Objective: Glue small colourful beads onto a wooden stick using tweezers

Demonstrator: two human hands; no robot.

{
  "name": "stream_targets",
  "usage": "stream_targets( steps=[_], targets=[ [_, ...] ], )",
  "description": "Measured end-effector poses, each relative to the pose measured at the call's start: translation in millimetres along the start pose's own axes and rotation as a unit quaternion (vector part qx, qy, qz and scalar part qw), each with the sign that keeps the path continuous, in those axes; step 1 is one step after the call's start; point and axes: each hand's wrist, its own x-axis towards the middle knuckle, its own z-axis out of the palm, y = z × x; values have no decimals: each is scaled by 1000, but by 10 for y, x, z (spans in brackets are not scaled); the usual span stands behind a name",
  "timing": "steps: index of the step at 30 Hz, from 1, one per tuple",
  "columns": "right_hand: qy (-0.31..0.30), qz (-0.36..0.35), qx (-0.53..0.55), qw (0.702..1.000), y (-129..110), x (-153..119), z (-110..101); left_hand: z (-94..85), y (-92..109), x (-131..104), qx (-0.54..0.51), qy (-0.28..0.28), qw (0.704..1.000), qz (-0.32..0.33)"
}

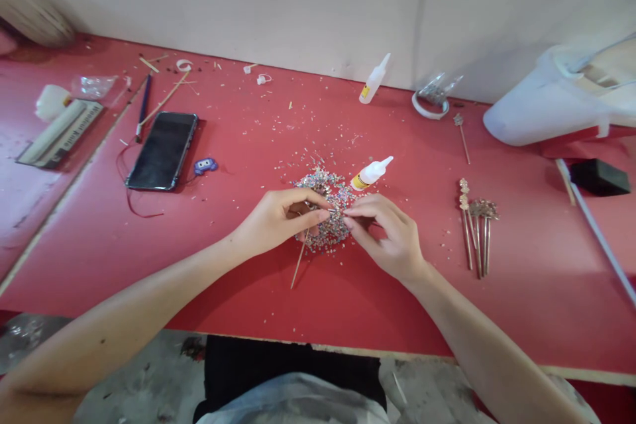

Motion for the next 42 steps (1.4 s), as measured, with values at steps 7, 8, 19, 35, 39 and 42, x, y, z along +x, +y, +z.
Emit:
stream_targets(
  steps=[7, 8, 19, 35, 39, 42],
  targets=[
    [-7, -138, -80, 987, 13, 12, -25, 14, 3, -20, -27, -42, 999, -1],
    [-11, -146, -87, 985, 13, 16, -37, 3, 13, -17, -25, -50, 998, 2],
    [-74, -155, -23, 985, 45, 68, -109, -112, 99, 19, 56, -103, 991, 64],
    [-80, -35, 72, 994, 120, 106, -216, -270, 158, 68, 47, -173, 983, 36],
    [-70, 92, 77, 990, 59, 83, -156, -241, 130, 63, 43, -198, 979, 10],
    [-104, 143, 73, 981, -18, 59, -66, -191, 82, 53, 49, -225, 973, -1]
  ],
)
